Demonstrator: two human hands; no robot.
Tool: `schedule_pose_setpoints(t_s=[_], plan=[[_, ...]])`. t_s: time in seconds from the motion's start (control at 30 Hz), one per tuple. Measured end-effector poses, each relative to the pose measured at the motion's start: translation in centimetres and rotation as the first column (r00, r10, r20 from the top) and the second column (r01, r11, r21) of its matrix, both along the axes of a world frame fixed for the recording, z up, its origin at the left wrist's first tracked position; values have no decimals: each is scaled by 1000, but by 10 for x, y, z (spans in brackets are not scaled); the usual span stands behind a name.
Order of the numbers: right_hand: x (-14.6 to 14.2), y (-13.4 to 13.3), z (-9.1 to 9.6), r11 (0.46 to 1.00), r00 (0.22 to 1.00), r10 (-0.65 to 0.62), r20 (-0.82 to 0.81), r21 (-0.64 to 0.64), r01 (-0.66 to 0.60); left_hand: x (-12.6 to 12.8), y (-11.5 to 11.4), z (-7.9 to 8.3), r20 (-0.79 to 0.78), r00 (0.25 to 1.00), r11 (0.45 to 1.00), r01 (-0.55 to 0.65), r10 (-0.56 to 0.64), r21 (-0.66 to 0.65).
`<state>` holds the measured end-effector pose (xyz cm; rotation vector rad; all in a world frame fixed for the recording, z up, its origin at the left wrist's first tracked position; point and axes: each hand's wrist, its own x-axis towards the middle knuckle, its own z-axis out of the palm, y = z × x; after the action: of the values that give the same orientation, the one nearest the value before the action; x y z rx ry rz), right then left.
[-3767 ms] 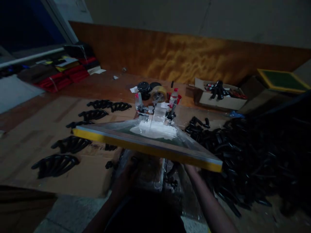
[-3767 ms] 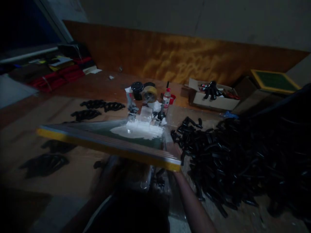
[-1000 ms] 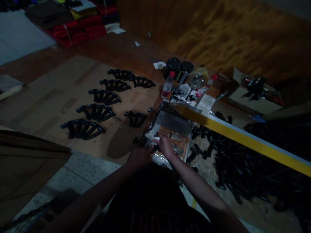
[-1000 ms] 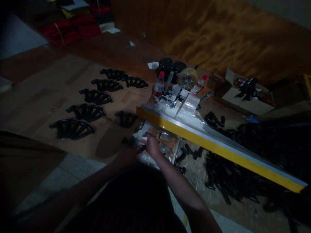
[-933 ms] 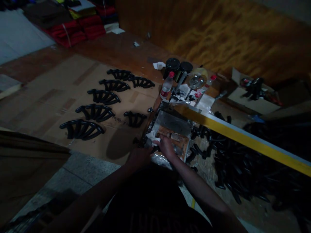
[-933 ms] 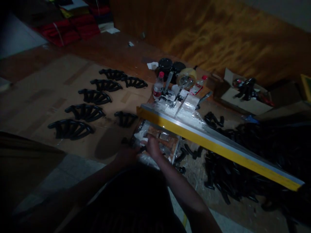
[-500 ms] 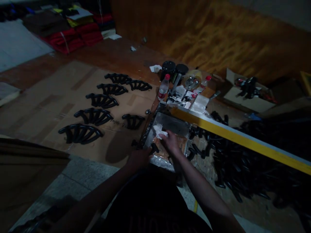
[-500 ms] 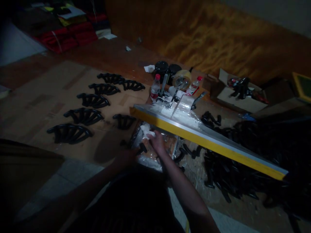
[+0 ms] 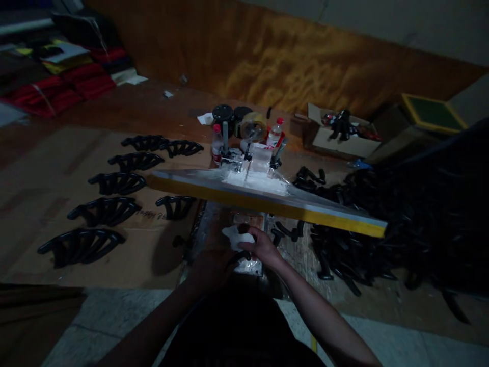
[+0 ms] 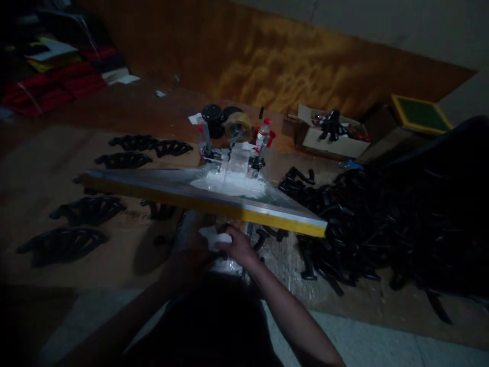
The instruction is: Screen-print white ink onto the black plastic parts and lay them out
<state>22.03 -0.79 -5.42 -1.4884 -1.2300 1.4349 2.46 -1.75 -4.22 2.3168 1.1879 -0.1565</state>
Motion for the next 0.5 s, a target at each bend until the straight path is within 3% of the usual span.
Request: schedule_pose_setpoints(t_s=[0.17, 0.3, 0.5], plan=[[21, -6, 4, 993, 992, -118, 32, 15, 118, 26, -8, -7, 148, 986, 993, 55, -70, 104], [47, -10, 3, 978, 980, -195, -44, -87, 191, 52, -11, -10, 217, 968, 983, 90, -123, 157], [90, -17, 17, 945, 941, -325, -96, -63, 320, 88, -10, 6, 103, 989, 992, 92, -101, 85]])
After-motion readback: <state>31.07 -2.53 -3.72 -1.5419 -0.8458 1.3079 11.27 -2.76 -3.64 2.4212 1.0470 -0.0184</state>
